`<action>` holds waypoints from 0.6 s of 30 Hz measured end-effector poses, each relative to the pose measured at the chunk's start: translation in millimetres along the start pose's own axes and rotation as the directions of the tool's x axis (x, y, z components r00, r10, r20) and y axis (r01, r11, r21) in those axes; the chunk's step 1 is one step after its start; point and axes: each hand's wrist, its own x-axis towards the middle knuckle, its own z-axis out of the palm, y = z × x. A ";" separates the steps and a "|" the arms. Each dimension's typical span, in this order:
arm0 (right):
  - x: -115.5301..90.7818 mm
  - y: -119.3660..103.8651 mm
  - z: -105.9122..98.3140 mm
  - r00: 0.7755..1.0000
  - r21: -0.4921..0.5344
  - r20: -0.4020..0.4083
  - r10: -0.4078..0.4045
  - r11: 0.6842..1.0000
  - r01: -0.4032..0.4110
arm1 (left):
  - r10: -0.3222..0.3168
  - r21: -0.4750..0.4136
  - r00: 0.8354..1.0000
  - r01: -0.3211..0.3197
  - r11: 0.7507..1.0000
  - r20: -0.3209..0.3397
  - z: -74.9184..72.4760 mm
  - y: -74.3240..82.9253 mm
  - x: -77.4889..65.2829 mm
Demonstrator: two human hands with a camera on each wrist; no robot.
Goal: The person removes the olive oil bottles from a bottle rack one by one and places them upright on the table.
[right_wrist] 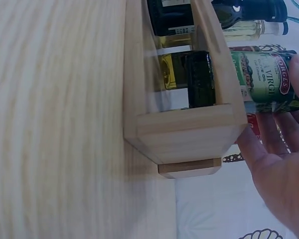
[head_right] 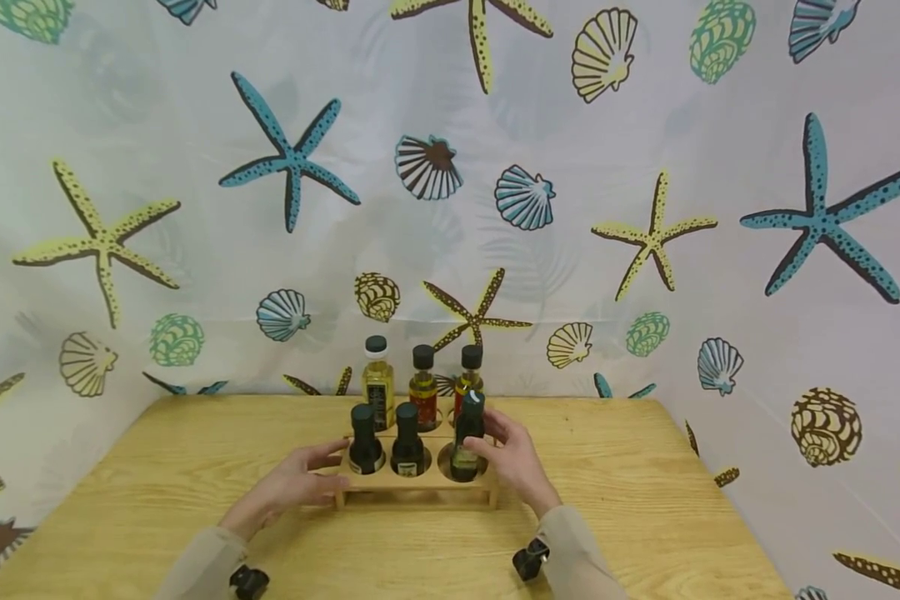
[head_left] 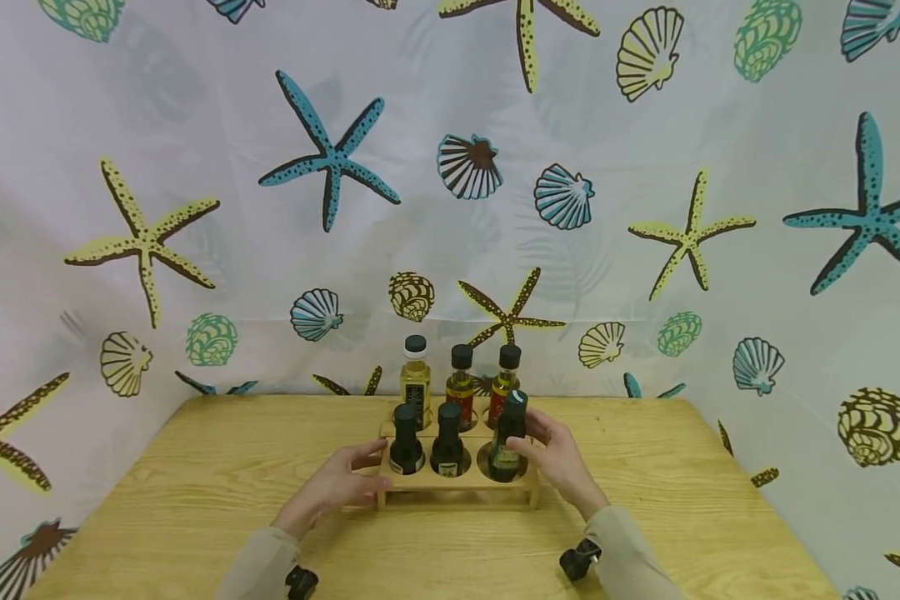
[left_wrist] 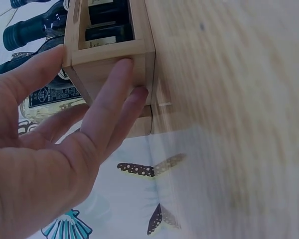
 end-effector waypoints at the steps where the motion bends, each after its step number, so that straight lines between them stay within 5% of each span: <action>1: 0.4 -1.1 -0.8 1.000 0.006 0.003 -0.006 1.000 0.006 | 0.001 -0.003 1.000 -0.001 1.000 0.002 -0.1 0.4 -0.1; 18: 2.1 -17.9 -25.3 0.999 0.102 -0.037 -0.016 0.995 0.019 | -0.019 -0.013 1.000 0.020 1.000 0.014 2.7 1.2 3.3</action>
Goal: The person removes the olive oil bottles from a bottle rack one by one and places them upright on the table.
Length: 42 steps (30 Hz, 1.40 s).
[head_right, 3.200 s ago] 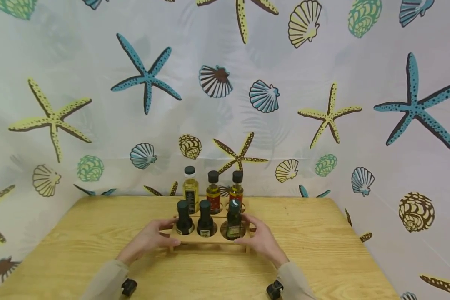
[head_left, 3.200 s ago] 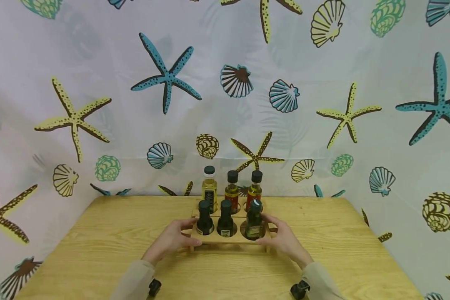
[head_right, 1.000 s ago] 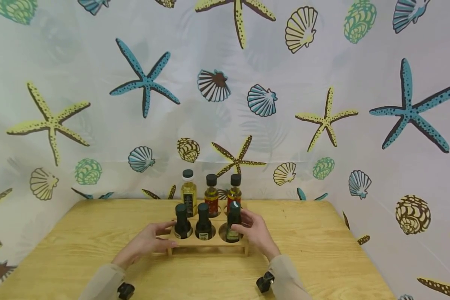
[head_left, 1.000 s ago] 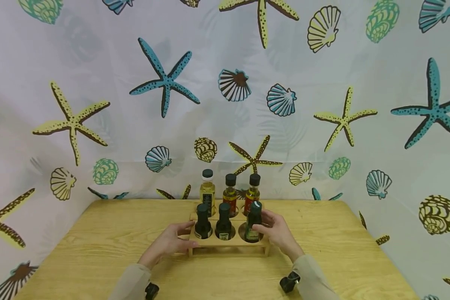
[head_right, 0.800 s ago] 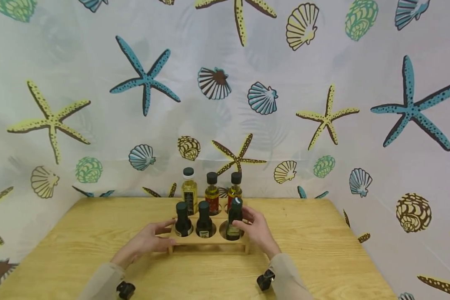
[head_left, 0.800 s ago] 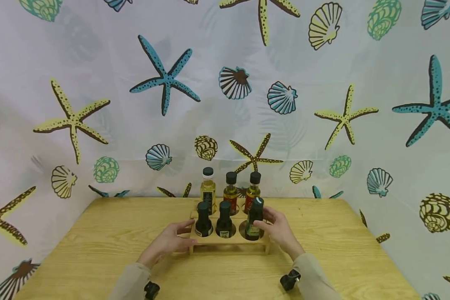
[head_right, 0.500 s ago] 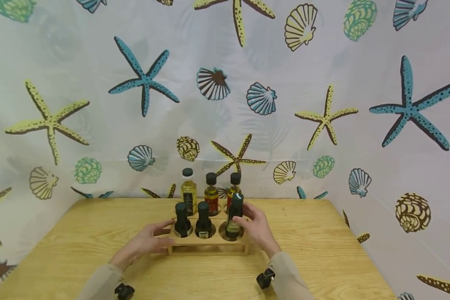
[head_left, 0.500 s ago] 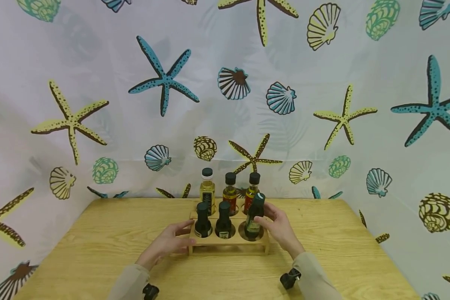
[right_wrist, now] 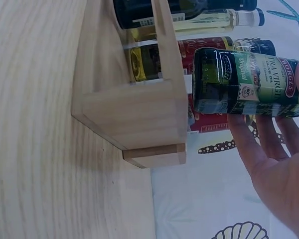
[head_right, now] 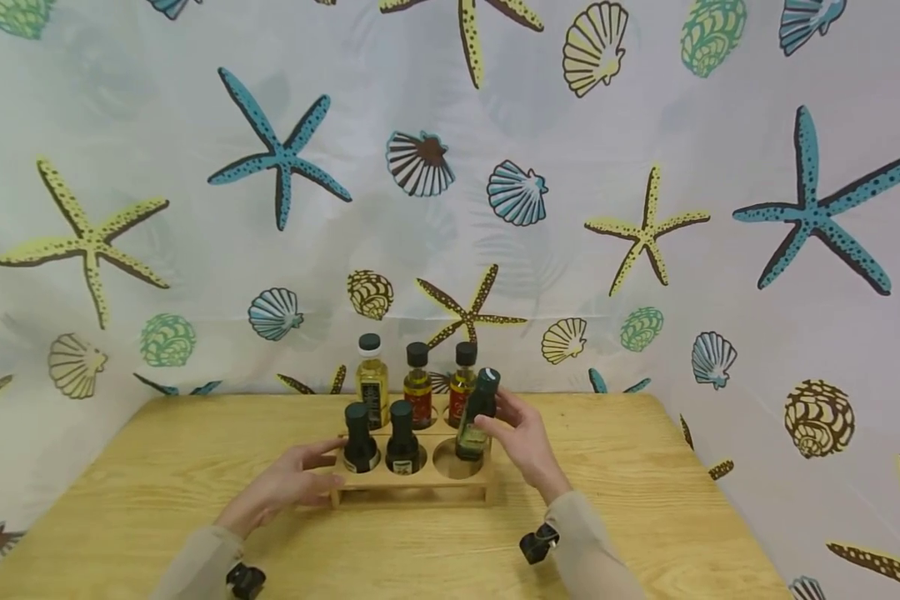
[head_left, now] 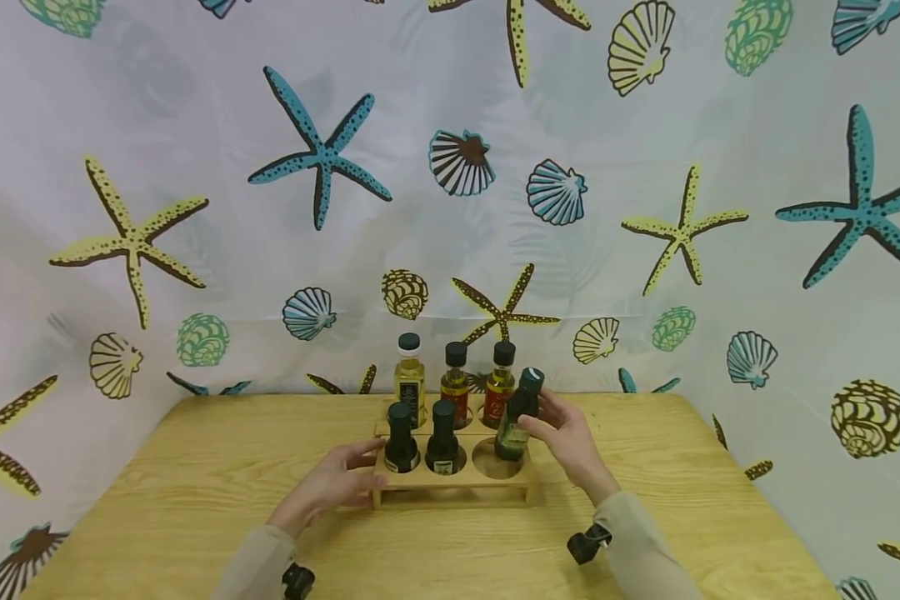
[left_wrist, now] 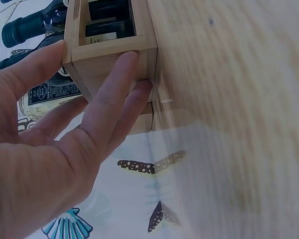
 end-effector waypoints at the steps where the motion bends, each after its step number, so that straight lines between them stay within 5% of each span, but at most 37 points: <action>1: 0.6 -1.3 -0.9 1.000 0.001 -0.001 0.003 1.000 -0.003 | -0.001 0.000 1.000 0.001 1.000 -0.002 -0.3 0.3 -0.2; 18: -1.7 -5.9 -26.2 0.999 -0.100 -0.032 -0.011 0.995 0.007 | 0.016 0.020 1.000 -0.017 1.000 0.023 2.5 2.7 -4.2; 26: 5.8 -9.4 -43.2 0.998 -0.173 -0.018 0.052 0.983 -0.054 | 0.022 0.051 0.999 -0.024 0.998 0.030 2.2 4.9 -3.1; 42: 15.0 -9.9 -56.6 1.000 -0.299 0.010 0.014 0.954 -0.010 | 0.020 0.073 1.000 -0.020 0.997 0.010 0.6 10.5 -9.3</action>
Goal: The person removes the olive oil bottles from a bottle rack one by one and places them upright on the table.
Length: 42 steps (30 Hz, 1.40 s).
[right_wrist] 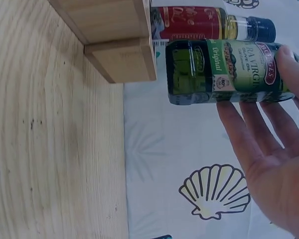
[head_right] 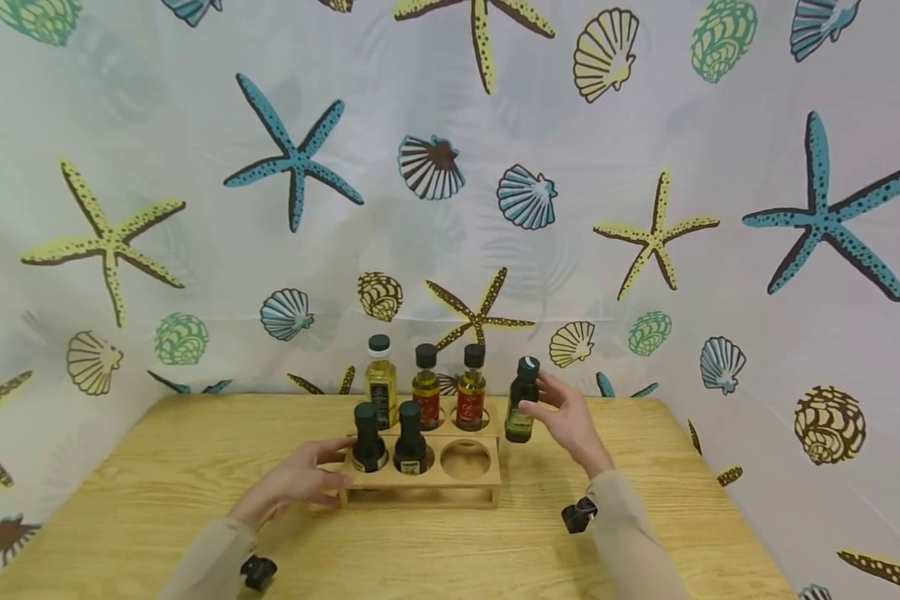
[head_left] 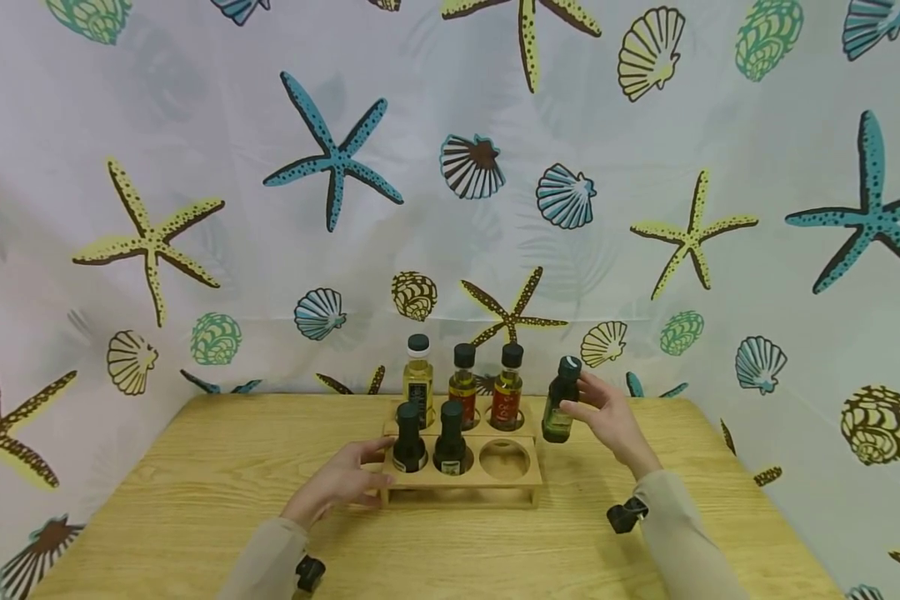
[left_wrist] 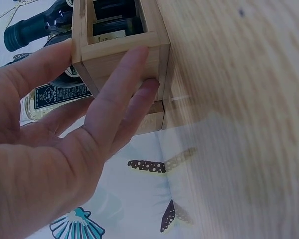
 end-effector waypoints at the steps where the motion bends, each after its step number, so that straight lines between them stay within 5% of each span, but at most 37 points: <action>1: 0.7 0.8 -1.3 1.000 0.000 0.003 0.001 1.000 -0.001 | -0.002 0.001 1.000 0.002 1.000 0.000 0.2 0.2 0.0; 17: 18.5 14.2 -20.5 0.998 -0.130 0.046 0.047 0.991 -0.041 | -0.002 0.000 1.000 0.002 1.000 -0.002 -0.7 -3.4 3.2; 42: 50.0 38.0 -13.9 0.985 -0.079 0.132 0.109 0.992 -0.099 | -0.013 -0.004 1.000 0.013 1.000 0.011 -2.9 -2.4 2.2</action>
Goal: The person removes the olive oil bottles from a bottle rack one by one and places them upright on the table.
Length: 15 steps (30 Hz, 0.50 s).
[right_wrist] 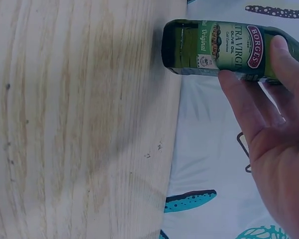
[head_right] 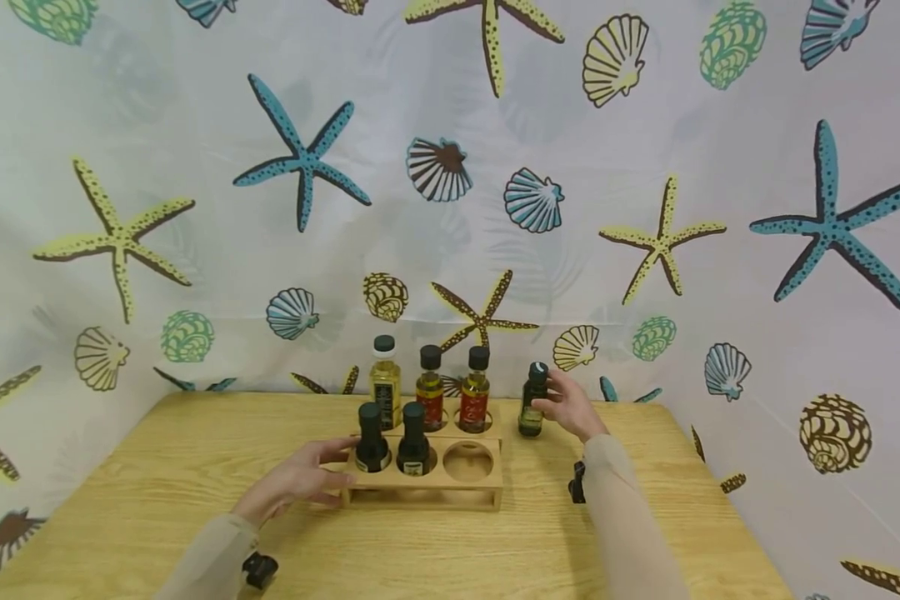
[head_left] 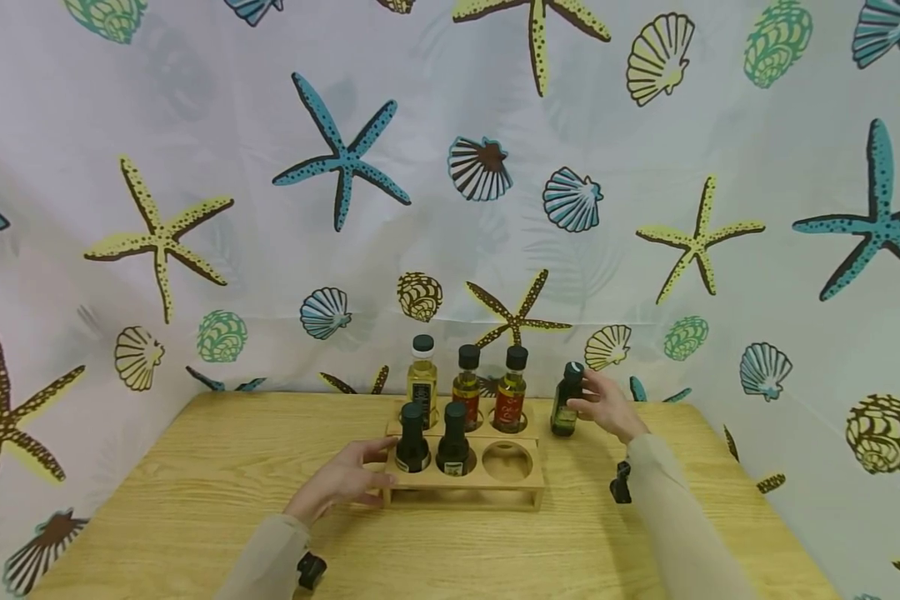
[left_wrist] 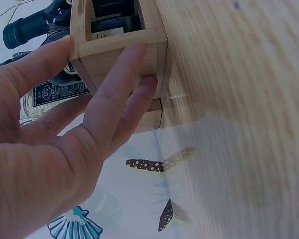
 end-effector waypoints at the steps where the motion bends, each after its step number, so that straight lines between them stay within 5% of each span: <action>1: 0.5 1.0 0.3 1.000 0.003 0.000 0.005 1.000 -0.005 | -0.002 0.001 1.000 0.002 1.000 0.001 0.2 0.3 0.0; 15: 2.1 1.8 -1.3 0.998 -0.013 0.055 0.040 0.999 -0.039 | -0.004 -0.010 1.000 0.004 1.000 0.027 -3.0 -0.9 -0.2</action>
